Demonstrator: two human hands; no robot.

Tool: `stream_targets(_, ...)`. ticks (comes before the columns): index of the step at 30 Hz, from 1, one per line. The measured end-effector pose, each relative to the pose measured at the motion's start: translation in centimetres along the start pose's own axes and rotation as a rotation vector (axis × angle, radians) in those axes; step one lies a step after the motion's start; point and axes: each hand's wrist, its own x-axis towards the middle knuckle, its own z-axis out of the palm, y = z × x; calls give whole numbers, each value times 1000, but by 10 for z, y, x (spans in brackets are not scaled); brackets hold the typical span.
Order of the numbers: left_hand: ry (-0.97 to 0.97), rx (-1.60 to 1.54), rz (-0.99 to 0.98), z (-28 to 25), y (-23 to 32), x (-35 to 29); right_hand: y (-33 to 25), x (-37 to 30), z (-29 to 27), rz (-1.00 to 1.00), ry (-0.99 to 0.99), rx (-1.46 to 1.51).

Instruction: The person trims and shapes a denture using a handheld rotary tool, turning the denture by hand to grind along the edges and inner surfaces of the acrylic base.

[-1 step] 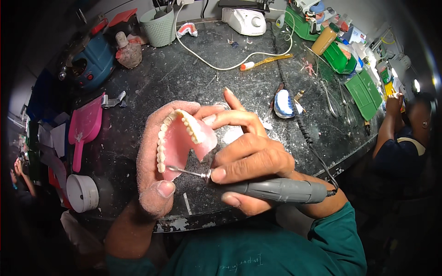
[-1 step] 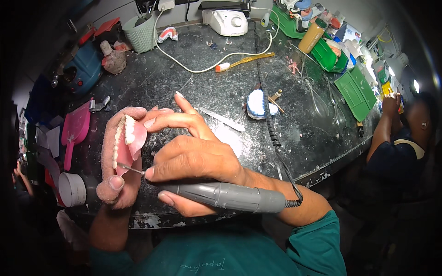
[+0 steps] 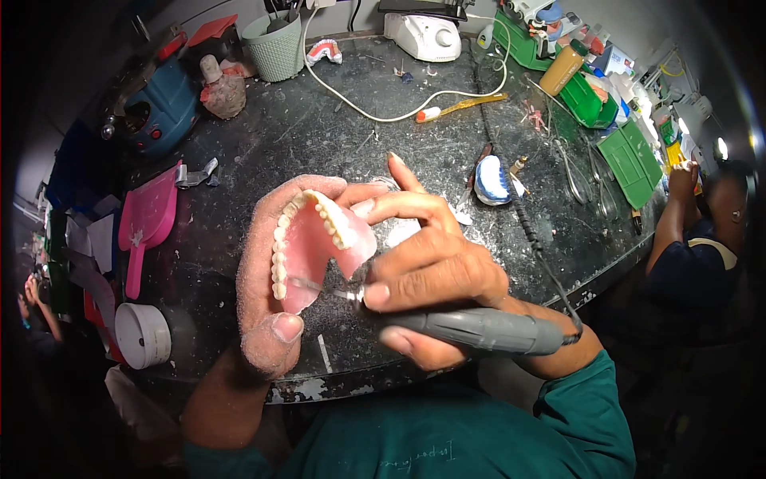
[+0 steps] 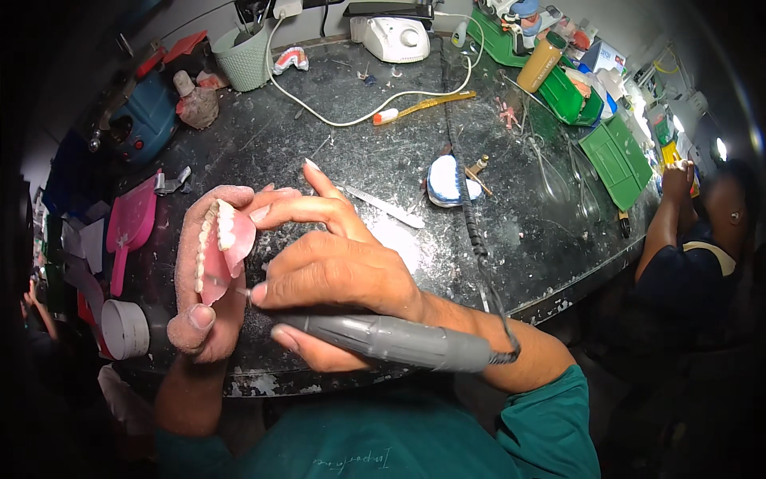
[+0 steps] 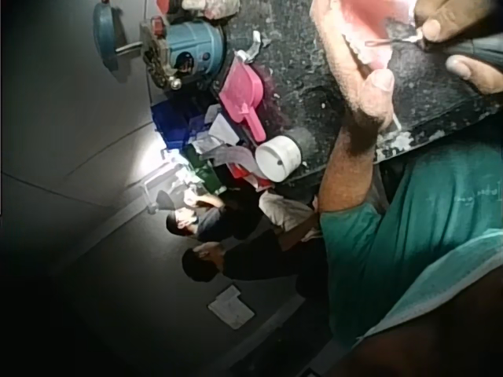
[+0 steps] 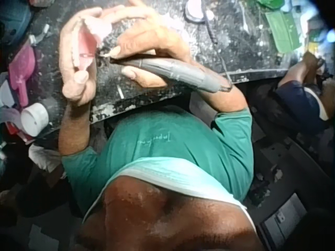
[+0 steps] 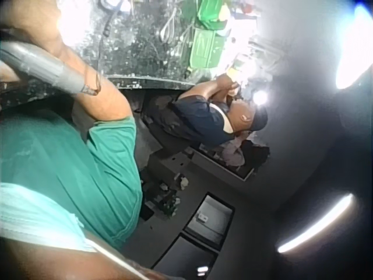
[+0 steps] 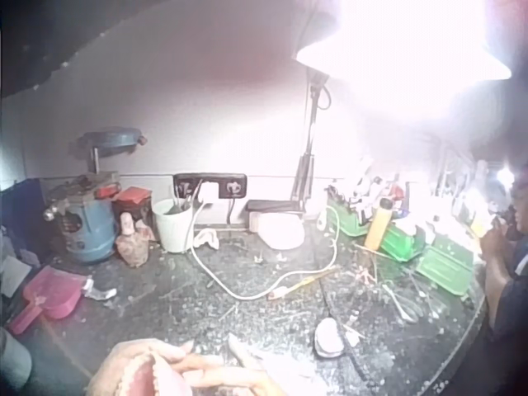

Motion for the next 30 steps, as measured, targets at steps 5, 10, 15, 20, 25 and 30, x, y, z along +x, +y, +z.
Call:
stream_targets(5,5,21,10,0,2,1,-6,7,-7,12,-50,32)
stream_targets(10,16,13,20,-2,1,0,2,3,-3,5,-33,53)
stream_targets(15,32,-22,38,-6,-2,4,4,3,-25,-65,-87,156)
stream_targets(20,-3,325,284,-29,-14,9,4,-2,-4,46,376,154)
stream_targets(25,-89,478,381,-29,-16,8,8,2,2,109,241,-141)
stream_targets(30,94,427,249,-14,-13,11,11,1,4,198,380,-48)
